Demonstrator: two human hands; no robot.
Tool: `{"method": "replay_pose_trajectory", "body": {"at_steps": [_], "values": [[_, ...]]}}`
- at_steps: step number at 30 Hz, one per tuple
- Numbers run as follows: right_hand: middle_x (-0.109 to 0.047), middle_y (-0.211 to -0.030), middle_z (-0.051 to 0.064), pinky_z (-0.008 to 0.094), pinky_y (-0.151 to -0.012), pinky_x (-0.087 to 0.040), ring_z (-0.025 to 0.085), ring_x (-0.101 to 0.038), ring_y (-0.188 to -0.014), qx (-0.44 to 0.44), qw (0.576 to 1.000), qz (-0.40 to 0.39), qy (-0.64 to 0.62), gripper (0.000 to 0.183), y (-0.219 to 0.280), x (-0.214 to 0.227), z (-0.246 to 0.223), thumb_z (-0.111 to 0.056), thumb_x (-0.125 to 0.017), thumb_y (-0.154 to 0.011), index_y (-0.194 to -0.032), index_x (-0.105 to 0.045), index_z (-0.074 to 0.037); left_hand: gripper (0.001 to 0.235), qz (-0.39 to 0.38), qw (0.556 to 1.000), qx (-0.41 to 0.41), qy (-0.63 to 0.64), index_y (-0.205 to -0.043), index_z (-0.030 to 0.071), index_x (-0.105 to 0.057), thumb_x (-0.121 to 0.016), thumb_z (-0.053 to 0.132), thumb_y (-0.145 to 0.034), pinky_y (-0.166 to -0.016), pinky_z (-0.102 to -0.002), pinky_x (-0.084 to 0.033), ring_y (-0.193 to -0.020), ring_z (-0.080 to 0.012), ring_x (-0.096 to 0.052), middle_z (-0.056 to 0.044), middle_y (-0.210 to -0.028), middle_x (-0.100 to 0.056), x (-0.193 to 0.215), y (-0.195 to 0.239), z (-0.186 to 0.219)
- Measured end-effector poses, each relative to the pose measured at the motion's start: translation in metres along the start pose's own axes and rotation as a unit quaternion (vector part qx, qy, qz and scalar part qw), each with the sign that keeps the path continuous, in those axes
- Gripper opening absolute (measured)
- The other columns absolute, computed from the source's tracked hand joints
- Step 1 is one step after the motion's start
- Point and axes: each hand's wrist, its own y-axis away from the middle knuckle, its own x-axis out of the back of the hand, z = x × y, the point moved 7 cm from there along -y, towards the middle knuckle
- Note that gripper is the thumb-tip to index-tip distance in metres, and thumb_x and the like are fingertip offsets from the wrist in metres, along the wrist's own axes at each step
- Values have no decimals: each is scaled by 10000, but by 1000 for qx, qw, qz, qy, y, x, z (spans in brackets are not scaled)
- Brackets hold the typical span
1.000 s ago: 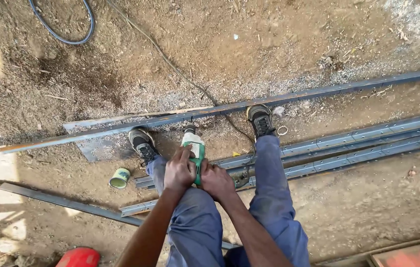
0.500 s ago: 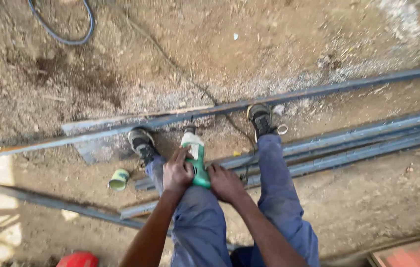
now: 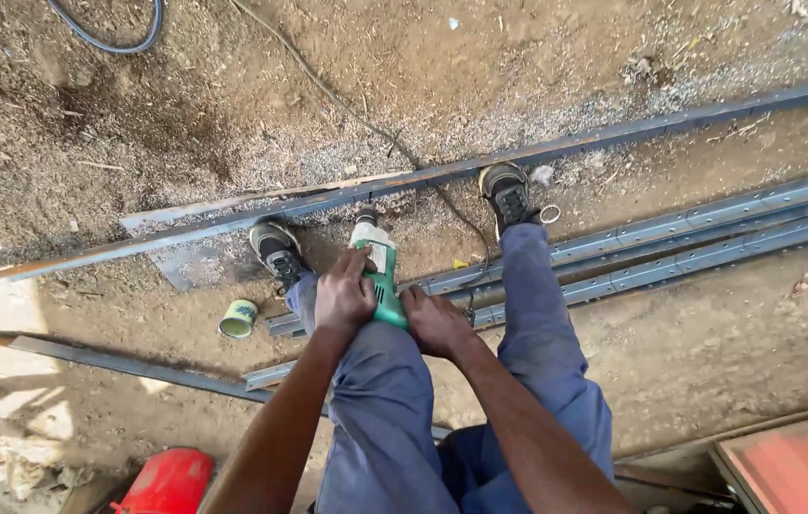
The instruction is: Drilling holes into metal beams using a corded power drill on a fabrication floor.
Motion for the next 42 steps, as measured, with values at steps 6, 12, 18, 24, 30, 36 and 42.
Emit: {"method": "replay_pose_trajectory", "body": {"at_steps": [6,12,18,24,30,36,42], "values": [[-558,-1249,275,582,-742,-611,556,-711,-895,-9,999,0,-33,345,5,17,-4,-103,-490,-901,-1208,-524,50,433,-23,1000,-9,0,-1186,152,-743,-511,136,-821,-710,-465,-615,-853,-347,-748,-13,-875,-708,9,-8,12],[-558,-1278,275,579,-757,-613,552,-711,-917,-30,997,-6,-77,352,6,26,-6,-113,-445,-907,-1217,-520,34,433,-41,998,-28,-29,-1199,174,-742,-512,152,-833,-713,-457,-619,-891,-346,-751,-12,-890,-710,2,-11,9],[-537,-1340,284,601,-781,-601,571,-705,-900,-39,994,-1,-102,420,-3,3,-1,-108,-459,-849,-1237,-521,40,398,-56,997,-37,-36,-1148,198,-741,-496,161,-837,-686,-463,-615,-837,-342,-748,-11,-910,-714,-4,-12,0],[-525,-1382,299,613,-813,-586,589,-693,-936,-37,994,-15,-101,484,-1,9,1,-117,-476,-839,-1290,-518,55,267,-72,996,-32,-47,-968,217,-735,-493,196,-858,-692,-453,-619,-824,-334,-758,1,-1024,-749,14,-20,26],[-612,-1187,295,620,-747,-592,587,-693,-897,-7,994,-1,-104,439,2,5,5,-107,-443,-848,-1239,-549,62,442,-68,993,-9,-95,-1209,204,-712,-558,274,-800,-689,-504,-618,-806,-400,-746,-125,-1055,-722,-1,-11,14],[-639,-1137,285,602,-720,-597,559,-708,-864,-7,997,17,-76,417,4,8,-1,-94,-443,-850,-1221,-549,64,443,-37,996,-20,-73,-1196,219,-729,-536,236,-797,-676,-432,-616,-805,-330,-754,-48,-1001,-717,-7,-7,2],[-635,-1172,274,583,-753,-603,539,-715,-895,-17,998,13,-66,432,1,18,-10,-110,-420,-863,-1244,-546,51,297,-51,997,-27,-53,-1032,274,-726,-529,264,-811,-684,-408,-614,-839,-291,-756,12,-1007,-717,-2,-16,-1]]}}
